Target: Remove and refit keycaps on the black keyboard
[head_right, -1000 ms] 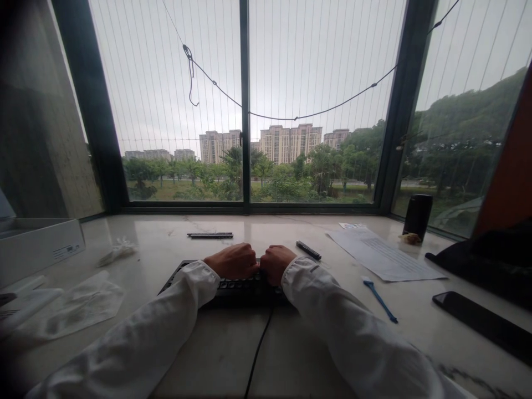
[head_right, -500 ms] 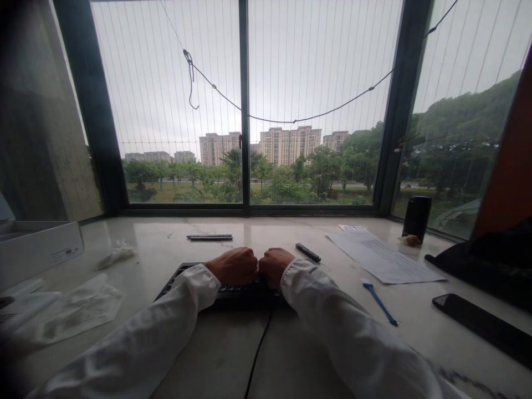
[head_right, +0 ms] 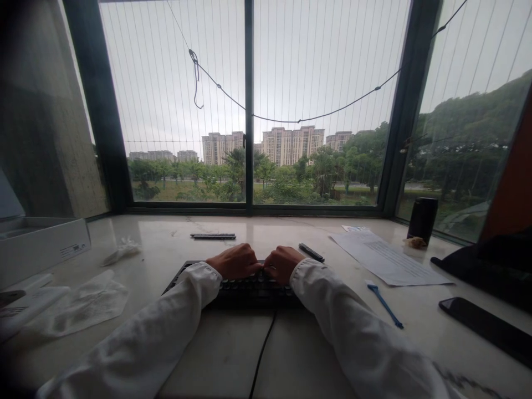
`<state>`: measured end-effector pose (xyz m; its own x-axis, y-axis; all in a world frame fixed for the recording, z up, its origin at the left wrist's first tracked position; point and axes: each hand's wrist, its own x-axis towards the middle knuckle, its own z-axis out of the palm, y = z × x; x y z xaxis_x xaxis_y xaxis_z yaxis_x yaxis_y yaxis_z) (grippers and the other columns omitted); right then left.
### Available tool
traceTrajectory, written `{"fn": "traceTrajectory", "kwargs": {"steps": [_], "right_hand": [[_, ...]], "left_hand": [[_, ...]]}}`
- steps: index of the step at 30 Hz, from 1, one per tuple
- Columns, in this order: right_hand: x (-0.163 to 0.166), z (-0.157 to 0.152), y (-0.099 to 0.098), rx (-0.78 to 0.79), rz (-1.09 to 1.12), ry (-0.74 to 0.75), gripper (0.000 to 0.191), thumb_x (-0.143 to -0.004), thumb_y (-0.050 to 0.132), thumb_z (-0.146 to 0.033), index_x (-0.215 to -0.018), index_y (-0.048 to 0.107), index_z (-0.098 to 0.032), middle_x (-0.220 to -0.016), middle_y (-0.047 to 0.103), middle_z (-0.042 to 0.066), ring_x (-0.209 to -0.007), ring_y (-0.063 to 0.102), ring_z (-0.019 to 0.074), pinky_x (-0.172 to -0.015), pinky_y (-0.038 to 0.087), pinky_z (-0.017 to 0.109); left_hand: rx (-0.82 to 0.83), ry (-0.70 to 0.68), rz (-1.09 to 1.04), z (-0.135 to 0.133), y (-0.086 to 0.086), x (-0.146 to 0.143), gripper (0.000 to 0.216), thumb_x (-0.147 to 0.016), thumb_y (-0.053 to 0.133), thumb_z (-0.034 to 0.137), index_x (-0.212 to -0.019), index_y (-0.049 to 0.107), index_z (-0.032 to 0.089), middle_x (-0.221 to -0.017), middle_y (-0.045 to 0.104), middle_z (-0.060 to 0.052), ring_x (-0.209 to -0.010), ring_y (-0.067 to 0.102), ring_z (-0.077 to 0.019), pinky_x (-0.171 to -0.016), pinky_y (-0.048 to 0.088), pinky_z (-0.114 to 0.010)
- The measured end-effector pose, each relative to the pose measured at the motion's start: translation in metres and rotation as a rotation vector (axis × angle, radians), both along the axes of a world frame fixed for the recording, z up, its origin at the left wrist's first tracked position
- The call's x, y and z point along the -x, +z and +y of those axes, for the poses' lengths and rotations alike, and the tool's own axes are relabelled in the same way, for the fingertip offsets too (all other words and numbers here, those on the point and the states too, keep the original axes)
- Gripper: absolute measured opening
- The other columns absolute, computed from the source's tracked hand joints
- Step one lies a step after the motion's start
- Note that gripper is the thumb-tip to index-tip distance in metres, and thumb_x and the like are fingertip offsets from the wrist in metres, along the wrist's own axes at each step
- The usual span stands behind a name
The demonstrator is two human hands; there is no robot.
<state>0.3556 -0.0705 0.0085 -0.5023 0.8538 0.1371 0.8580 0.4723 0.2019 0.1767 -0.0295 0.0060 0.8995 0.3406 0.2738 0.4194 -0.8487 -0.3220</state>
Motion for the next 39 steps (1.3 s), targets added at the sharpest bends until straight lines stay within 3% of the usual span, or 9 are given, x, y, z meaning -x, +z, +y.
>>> {"fn": "traceTrajectory", "kwargs": {"steps": [4, 12, 24, 28, 34, 39], "right_hand": [[-0.007, 0.01, -0.009, -0.001, 0.155, -0.077, 0.028, -0.083, 0.051, -0.043, -0.097, 0.072, -0.032, -0.084, 0.072, 0.005, -0.083, 0.066, 0.0205, -0.07, 0.042, 0.027], [-0.006, 0.014, -0.012, 0.021, 0.277, -0.108, 0.022, -0.079, 0.058, -0.041, -0.091, 0.073, -0.033, -0.073, 0.07, 0.003, -0.073, 0.064, 0.0173, -0.067, 0.041, 0.025], [-0.004, 0.011, -0.01, -0.023, 0.177, -0.074, 0.022, -0.078, 0.06, -0.04, -0.094, 0.072, -0.032, -0.076, 0.07, 0.003, -0.081, 0.063, 0.0204, -0.07, 0.041, 0.027], [-0.004, 0.015, -0.013, 0.009, 0.299, -0.087, 0.018, -0.075, 0.063, -0.037, -0.087, 0.074, -0.029, -0.068, 0.067, 0.001, -0.068, 0.059, 0.0149, -0.062, 0.038, 0.024], [-0.011, 0.025, -0.019, 0.192, 0.586, -0.083, 0.023, -0.068, 0.068, -0.036, -0.081, 0.076, -0.018, -0.05, 0.05, -0.004, -0.048, 0.041, 0.0068, -0.046, 0.025, 0.02], [-0.011, 0.02, -0.015, 0.15, 0.467, -0.05, 0.019, -0.071, 0.064, -0.032, -0.083, 0.076, -0.022, -0.055, 0.057, -0.002, -0.053, 0.049, 0.0085, -0.051, 0.03, 0.02]], "left_hand": [[-0.005, 0.009, -0.05, 0.004, -0.002, 0.004, 0.034, -0.085, 0.047, 0.027, -0.06, 0.067, 0.013, -0.053, 0.062, -0.008, -0.046, 0.054, -0.0133, -0.044, 0.029, -0.025], [0.038, 0.033, -0.199, 0.013, -0.005, 0.014, 0.039, -0.088, 0.041, 0.03, -0.065, 0.069, 0.015, -0.056, 0.064, -0.006, -0.048, 0.053, -0.0111, -0.048, 0.03, -0.023], [0.058, -0.01, -0.181, 0.009, -0.002, 0.013, 0.035, -0.086, 0.044, 0.03, -0.064, 0.068, 0.016, -0.055, 0.063, -0.004, -0.047, 0.05, -0.0098, -0.047, 0.025, -0.023], [0.095, -0.038, -0.146, 0.006, -0.002, 0.012, 0.037, -0.085, 0.045, 0.031, -0.061, 0.066, 0.014, -0.052, 0.06, -0.005, -0.044, 0.046, -0.0088, -0.046, 0.024, -0.023], [0.226, 0.01, -0.141, 0.003, -0.004, 0.008, 0.038, -0.083, 0.048, 0.034, -0.059, 0.066, 0.012, -0.046, 0.055, -0.004, -0.038, 0.034, -0.0061, -0.041, 0.019, -0.023], [0.22, 0.043, -0.108, -0.002, -0.001, -0.001, 0.034, -0.081, 0.05, 0.032, -0.058, 0.066, 0.012, -0.048, 0.056, -0.005, -0.038, 0.035, -0.0065, -0.041, 0.02, -0.023]]}}
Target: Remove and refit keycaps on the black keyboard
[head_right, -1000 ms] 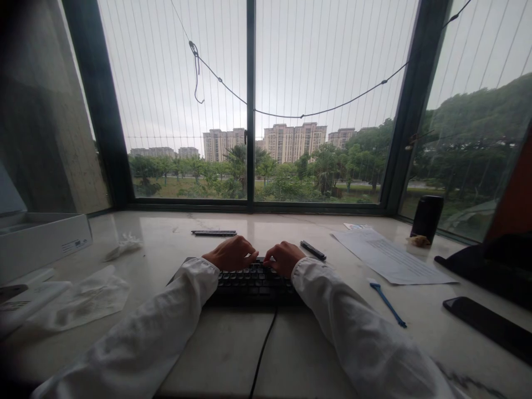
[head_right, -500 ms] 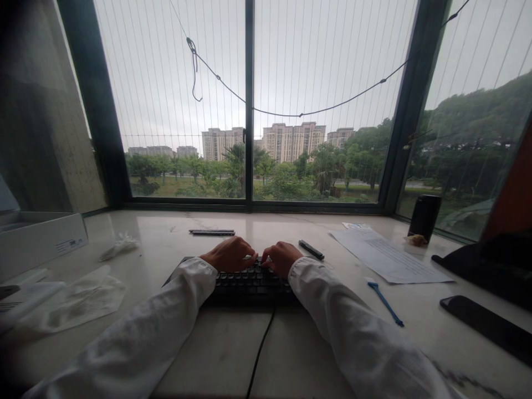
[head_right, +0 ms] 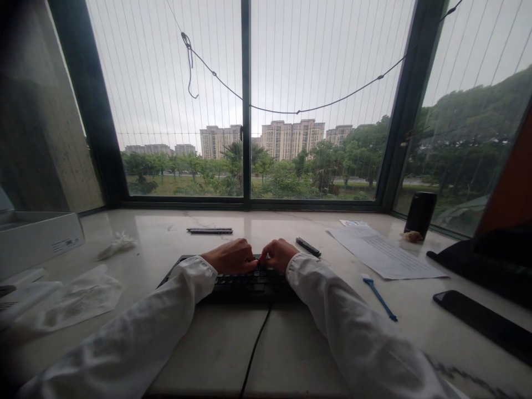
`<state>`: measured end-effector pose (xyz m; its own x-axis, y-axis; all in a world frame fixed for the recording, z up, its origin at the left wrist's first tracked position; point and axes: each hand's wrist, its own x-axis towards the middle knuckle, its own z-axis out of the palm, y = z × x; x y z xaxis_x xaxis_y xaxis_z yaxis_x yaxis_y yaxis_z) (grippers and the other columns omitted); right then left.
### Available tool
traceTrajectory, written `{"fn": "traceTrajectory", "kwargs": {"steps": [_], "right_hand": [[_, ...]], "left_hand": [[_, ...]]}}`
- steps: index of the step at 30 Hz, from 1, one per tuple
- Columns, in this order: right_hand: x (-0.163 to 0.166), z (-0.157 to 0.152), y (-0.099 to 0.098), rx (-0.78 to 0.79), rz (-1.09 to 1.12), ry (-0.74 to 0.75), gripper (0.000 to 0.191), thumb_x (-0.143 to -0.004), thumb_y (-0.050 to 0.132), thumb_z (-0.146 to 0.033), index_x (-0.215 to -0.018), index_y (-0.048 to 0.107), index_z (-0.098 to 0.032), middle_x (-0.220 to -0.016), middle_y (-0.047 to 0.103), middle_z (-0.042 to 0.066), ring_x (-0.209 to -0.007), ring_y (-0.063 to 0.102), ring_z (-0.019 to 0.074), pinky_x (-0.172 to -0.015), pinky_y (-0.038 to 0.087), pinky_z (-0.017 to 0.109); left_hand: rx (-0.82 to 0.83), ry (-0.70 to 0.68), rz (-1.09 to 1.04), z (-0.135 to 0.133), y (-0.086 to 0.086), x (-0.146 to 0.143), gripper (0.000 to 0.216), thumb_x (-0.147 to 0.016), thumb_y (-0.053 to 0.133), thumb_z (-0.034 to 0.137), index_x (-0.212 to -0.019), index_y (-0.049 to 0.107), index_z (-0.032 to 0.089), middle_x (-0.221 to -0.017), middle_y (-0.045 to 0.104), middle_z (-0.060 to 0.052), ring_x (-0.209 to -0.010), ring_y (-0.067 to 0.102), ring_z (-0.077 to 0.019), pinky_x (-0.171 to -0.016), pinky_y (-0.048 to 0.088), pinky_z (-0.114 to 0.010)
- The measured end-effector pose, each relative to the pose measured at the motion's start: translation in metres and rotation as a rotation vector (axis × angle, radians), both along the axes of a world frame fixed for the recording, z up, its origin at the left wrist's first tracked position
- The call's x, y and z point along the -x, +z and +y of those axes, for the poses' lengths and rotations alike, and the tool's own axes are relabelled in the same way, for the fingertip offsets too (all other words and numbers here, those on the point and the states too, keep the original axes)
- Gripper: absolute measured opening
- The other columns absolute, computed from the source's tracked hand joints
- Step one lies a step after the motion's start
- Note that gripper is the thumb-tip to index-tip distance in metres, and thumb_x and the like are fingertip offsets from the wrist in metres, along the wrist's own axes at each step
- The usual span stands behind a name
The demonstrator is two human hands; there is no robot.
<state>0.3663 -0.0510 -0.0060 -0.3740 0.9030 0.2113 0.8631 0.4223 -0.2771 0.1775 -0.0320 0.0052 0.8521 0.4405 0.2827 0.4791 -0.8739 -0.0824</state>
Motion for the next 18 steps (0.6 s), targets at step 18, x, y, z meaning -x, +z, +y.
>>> {"fn": "traceTrajectory", "kwargs": {"steps": [18], "right_hand": [[0.014, -0.021, 0.022, -0.16, -0.607, 0.143, 0.033, -0.085, 0.047, -0.042, -0.087, 0.075, -0.026, -0.079, 0.072, 0.01, -0.076, 0.066, 0.0205, -0.066, 0.042, 0.027]], "left_hand": [[0.163, -0.005, -0.028, 0.001, 0.003, 0.003, 0.046, -0.083, 0.045, 0.04, -0.056, 0.066, 0.008, -0.043, 0.048, -0.002, -0.041, 0.024, -0.0057, -0.043, 0.018, -0.025]]}}
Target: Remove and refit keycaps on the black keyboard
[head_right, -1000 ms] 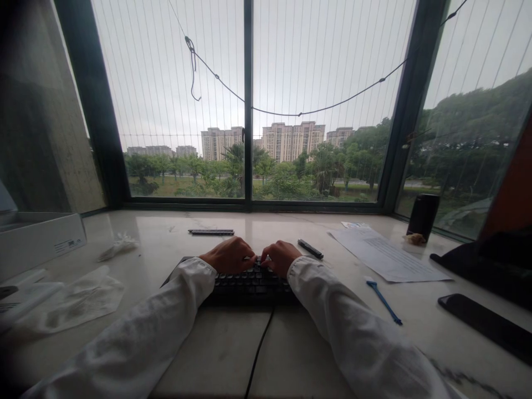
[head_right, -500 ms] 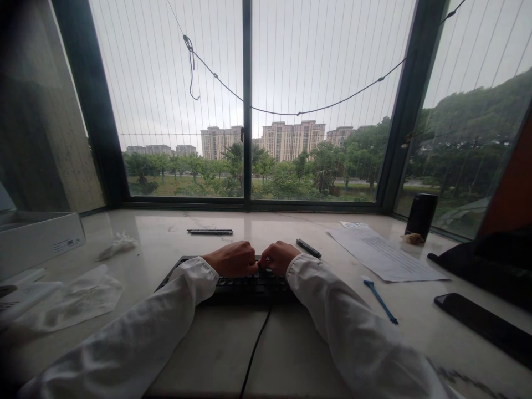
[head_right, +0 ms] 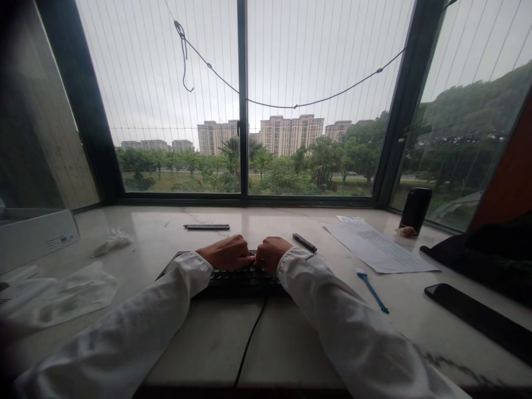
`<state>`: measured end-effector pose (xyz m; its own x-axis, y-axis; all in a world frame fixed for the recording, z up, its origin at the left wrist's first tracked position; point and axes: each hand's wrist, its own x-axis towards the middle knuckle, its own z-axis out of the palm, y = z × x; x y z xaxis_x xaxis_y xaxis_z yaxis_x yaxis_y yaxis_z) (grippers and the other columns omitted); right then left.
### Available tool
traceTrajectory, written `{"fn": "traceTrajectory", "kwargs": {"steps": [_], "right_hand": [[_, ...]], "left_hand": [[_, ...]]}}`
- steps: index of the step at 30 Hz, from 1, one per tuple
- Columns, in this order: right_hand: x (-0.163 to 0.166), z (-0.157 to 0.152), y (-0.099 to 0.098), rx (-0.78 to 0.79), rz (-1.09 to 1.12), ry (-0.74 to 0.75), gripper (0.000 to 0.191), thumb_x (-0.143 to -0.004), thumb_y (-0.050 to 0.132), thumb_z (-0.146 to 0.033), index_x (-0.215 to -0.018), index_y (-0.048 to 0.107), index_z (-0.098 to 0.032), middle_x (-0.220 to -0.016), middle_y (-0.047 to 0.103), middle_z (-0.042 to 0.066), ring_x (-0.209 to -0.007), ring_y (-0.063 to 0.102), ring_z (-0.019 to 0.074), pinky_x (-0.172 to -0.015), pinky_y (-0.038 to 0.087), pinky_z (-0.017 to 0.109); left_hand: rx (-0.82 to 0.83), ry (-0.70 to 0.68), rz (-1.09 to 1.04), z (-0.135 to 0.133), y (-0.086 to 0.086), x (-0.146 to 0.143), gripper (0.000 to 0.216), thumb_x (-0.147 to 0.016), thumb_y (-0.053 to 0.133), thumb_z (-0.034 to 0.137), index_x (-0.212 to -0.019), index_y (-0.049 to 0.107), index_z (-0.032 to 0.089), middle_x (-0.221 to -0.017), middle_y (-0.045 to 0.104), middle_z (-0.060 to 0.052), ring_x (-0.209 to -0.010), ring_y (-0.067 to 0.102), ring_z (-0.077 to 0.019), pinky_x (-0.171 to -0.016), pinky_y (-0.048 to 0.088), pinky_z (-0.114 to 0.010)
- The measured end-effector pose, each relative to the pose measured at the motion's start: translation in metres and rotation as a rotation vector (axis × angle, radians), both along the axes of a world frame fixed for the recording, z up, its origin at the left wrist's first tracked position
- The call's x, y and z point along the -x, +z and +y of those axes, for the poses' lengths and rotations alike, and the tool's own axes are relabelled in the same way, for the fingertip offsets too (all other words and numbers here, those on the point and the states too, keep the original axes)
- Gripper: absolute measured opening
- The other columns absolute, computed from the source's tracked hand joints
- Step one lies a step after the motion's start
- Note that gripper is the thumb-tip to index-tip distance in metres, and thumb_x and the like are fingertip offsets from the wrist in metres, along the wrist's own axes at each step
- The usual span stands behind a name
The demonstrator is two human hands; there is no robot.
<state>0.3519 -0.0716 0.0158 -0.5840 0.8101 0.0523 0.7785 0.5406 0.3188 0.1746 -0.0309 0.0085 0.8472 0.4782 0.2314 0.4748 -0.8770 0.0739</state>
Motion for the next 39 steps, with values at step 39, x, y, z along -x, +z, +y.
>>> {"fn": "traceTrajectory", "kwargs": {"steps": [39], "right_hand": [[-0.002, -0.001, -0.012, -0.157, 0.206, -0.1, 0.039, -0.088, 0.038, -0.042, -0.088, 0.074, -0.025, -0.081, 0.072, 0.009, -0.079, 0.065, 0.0217, -0.071, 0.043, 0.03]], "left_hand": [[-0.356, 0.799, -0.014, 0.058, -0.008, 0.055, 0.045, -0.089, 0.032, 0.034, -0.072, 0.068, 0.012, -0.077, 0.067, -0.017, -0.075, 0.063, -0.0264, -0.067, 0.043, -0.033]]}}
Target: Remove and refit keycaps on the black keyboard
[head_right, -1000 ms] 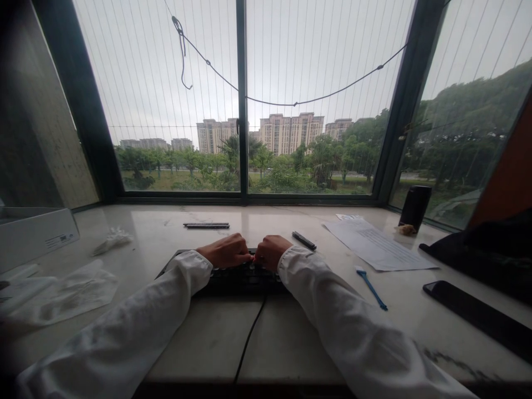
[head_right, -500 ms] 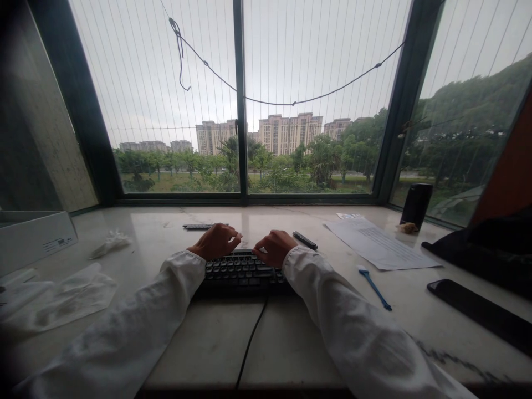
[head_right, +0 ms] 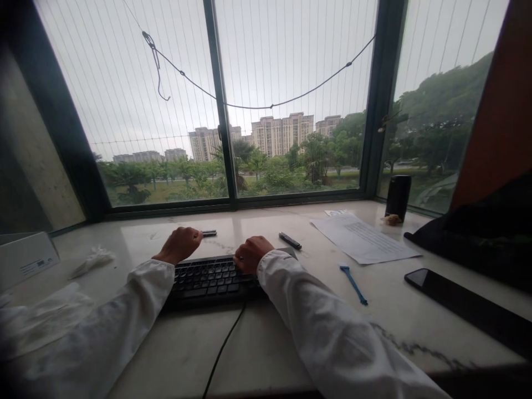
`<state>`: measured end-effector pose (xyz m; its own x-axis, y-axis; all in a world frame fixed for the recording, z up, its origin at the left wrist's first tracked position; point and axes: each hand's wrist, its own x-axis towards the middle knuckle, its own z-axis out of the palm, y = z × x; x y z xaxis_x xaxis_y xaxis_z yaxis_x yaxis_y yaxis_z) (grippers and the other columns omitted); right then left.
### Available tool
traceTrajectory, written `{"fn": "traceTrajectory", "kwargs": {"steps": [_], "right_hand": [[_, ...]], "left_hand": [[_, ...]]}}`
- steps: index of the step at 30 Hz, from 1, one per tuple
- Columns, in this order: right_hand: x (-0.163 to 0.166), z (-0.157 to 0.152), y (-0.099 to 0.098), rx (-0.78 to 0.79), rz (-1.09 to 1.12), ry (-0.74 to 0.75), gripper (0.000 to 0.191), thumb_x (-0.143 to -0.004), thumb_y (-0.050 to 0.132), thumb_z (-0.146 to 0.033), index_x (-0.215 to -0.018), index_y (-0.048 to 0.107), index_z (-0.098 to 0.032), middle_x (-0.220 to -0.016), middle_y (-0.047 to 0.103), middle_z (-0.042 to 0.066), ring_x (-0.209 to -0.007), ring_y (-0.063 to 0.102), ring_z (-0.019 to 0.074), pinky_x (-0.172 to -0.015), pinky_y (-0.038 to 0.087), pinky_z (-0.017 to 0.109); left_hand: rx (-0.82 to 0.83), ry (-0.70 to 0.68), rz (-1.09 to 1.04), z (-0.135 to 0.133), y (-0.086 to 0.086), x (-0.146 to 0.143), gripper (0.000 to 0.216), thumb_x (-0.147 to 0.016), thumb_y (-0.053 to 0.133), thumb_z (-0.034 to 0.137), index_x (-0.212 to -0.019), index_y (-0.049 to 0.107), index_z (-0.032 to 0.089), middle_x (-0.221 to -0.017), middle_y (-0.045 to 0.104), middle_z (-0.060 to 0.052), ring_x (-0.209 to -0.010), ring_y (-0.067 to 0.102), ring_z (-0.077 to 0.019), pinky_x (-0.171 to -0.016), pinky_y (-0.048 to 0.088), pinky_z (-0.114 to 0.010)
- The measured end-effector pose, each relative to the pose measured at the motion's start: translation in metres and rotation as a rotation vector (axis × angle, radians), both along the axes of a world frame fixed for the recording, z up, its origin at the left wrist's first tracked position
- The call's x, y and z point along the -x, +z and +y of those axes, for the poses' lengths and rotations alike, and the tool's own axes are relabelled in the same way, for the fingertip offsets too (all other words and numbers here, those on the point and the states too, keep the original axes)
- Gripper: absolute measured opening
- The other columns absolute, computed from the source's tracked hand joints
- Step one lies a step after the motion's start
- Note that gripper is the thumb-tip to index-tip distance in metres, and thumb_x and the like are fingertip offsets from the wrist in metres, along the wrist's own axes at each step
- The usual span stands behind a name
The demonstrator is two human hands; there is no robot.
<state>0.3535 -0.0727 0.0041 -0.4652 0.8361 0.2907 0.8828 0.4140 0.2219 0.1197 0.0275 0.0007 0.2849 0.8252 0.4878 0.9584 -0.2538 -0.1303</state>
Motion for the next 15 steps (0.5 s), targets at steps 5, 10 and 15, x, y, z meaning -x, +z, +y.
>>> {"fn": "traceTrajectory", "kwargs": {"steps": [5, 10, 15], "right_hand": [[-0.001, 0.001, 0.002, -0.013, 0.08, -0.074, 0.039, -0.088, 0.038, -0.04, -0.09, 0.073, -0.022, -0.086, 0.072, 0.011, -0.08, 0.066, 0.0226, -0.071, 0.043, 0.031], [-0.008, 0.003, 0.007, -0.036, 0.168, -0.135, 0.039, -0.089, 0.037, -0.035, -0.09, 0.072, -0.018, -0.088, 0.071, 0.014, -0.085, 0.065, 0.0238, -0.075, 0.043, 0.033], [-0.009, 0.005, 0.007, -0.047, 0.209, -0.125, 0.037, -0.087, 0.039, -0.034, -0.088, 0.072, -0.018, -0.088, 0.071, 0.013, -0.084, 0.065, 0.0222, -0.075, 0.043, 0.033]], "left_hand": [[0.046, -0.101, 0.048, -0.004, 0.001, 0.0, 0.043, -0.089, 0.034, 0.039, -0.081, 0.07, 0.018, -0.084, 0.069, -0.011, -0.081, 0.062, -0.0242, -0.071, 0.042, -0.03], [0.158, -0.063, 0.055, 0.009, 0.004, -0.006, 0.036, -0.089, 0.038, 0.04, -0.097, 0.069, 0.024, -0.097, 0.067, -0.007, -0.089, 0.06, -0.0214, -0.075, 0.04, -0.028], [0.228, -0.08, 0.201, 0.045, 0.006, -0.018, 0.032, -0.089, 0.042, 0.036, -0.114, 0.061, 0.03, -0.11, 0.061, -0.006, -0.095, 0.059, -0.0212, -0.079, 0.04, -0.03]]}}
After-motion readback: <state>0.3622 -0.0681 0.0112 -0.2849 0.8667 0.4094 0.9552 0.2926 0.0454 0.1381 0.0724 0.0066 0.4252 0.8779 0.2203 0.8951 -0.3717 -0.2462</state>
